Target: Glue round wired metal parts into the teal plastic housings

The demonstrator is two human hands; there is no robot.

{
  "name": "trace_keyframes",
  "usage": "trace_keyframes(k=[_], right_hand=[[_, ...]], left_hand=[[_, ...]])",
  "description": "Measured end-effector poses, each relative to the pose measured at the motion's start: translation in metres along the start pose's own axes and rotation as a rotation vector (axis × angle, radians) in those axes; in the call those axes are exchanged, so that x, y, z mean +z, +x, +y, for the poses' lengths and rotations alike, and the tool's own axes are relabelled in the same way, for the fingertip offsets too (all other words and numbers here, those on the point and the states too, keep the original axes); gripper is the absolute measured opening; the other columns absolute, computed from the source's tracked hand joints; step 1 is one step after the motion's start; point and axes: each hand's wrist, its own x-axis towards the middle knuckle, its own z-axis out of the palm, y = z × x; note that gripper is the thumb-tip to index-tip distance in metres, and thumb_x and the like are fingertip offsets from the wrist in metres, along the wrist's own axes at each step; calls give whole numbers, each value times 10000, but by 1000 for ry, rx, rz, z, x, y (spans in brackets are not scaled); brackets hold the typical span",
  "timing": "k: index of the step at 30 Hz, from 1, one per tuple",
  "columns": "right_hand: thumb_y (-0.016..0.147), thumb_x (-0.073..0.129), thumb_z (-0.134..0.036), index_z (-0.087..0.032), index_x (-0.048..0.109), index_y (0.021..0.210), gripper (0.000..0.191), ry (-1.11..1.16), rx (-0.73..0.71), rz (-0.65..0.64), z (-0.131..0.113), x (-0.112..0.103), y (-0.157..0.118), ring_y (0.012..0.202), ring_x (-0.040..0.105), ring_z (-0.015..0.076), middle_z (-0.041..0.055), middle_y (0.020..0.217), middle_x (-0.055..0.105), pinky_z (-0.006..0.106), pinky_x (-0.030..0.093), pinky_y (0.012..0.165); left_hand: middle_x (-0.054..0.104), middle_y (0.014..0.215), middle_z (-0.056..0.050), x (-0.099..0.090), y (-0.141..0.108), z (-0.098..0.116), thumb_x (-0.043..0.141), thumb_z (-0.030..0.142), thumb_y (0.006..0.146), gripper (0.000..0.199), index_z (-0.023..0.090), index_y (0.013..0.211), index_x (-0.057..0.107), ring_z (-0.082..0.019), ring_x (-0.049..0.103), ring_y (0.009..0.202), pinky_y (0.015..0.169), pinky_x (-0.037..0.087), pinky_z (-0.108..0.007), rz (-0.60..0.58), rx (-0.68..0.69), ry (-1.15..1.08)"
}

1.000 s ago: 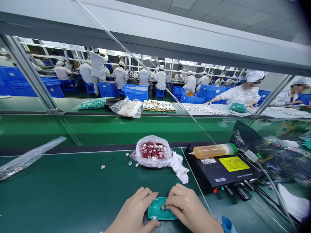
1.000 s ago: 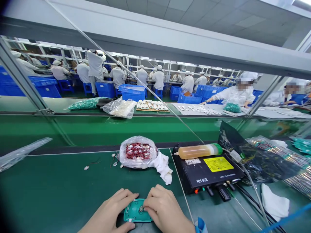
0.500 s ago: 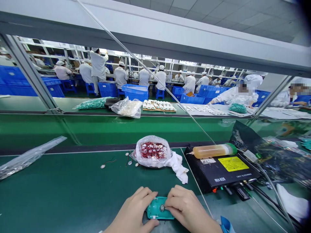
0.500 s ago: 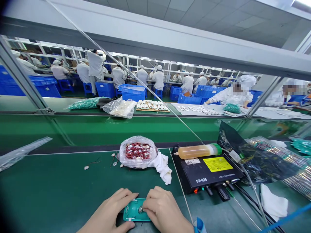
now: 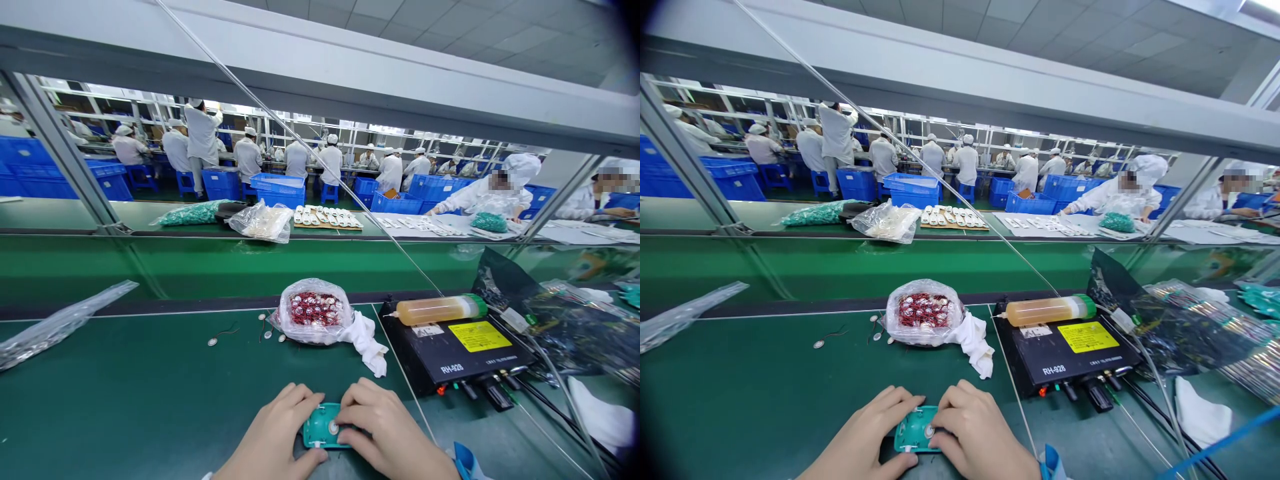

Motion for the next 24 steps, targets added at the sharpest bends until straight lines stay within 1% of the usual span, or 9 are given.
trace_keyframes(k=[2, 4, 6, 10, 14, 17, 21, 24], right_hand=[[920, 518, -242, -249, 661, 902, 144, 24, -6, -4, -3, -3, 0, 870, 557, 152, 0, 917, 621, 262, 408, 721], [911, 492, -185, -243, 650, 915, 168, 35, -15, 1, -4, -6, -1, 916, 541, 160, 16, 968, 598, 272, 418, 767], [876, 497, -136, -236, 642, 898, 177, 25, -27, 12, -5, -7, -1, 991, 512, 184, 35, 1034, 565, 302, 417, 832], [836, 515, -115, -237, 633, 848, 170, 16, -44, 24, -4, -6, -3, 1127, 435, 233, 50, 1122, 509, 373, 384, 923], [824, 512, -105, -245, 636, 845, 188, 17, -49, 16, -1, -4, -3, 1141, 419, 240, 50, 1131, 497, 400, 366, 941], [824, 508, -105, -251, 647, 866, 206, 19, -58, 9, -1, -3, -4, 1141, 417, 244, 53, 1135, 496, 408, 363, 946], [822, 502, -103, -262, 654, 888, 229, 11, -59, 1, -1, -4, -4, 1142, 417, 244, 52, 1138, 500, 422, 355, 958], [818, 499, -102, -262, 653, 866, 227, -8, -61, -14, -1, -5, -4, 1147, 421, 242, 48, 1165, 499, 452, 328, 992]], left_hand=[[594, 1124, -62, 0, 0, 0, 649, 243, 756, 497, 246, 1248, 572, -266, 534, 1057, 928, 434, -392, 4, 2, 6], [594, 1121, -63, 0, 0, 0, 652, 237, 756, 495, 235, 1244, 576, -265, 530, 1059, 928, 430, -390, 4, 9, 8], [591, 1119, -64, 0, 0, 1, 651, 239, 762, 489, 228, 1245, 575, -261, 528, 1058, 921, 430, -386, 1, 12, 8], [581, 1128, -71, -1, -1, 1, 637, 274, 786, 483, 227, 1261, 560, -267, 524, 1055, 904, 431, -395, -7, 7, 10], [581, 1107, -63, 0, -1, 0, 635, 279, 788, 453, 233, 1235, 573, -265, 525, 1037, 889, 432, -397, -2, 16, 7], [582, 1108, -60, 0, 0, -1, 649, 275, 778, 466, 238, 1236, 570, -262, 520, 1039, 899, 427, -395, -6, 22, 5], [582, 1112, -62, 0, -1, -1, 647, 262, 777, 461, 240, 1232, 571, -264, 515, 1047, 901, 422, -398, -7, 26, 7], [584, 1104, -54, 1, -2, -1, 655, 254, 769, 449, 253, 1212, 581, -263, 516, 1047, 899, 420, -393, -10, 27, -7]])
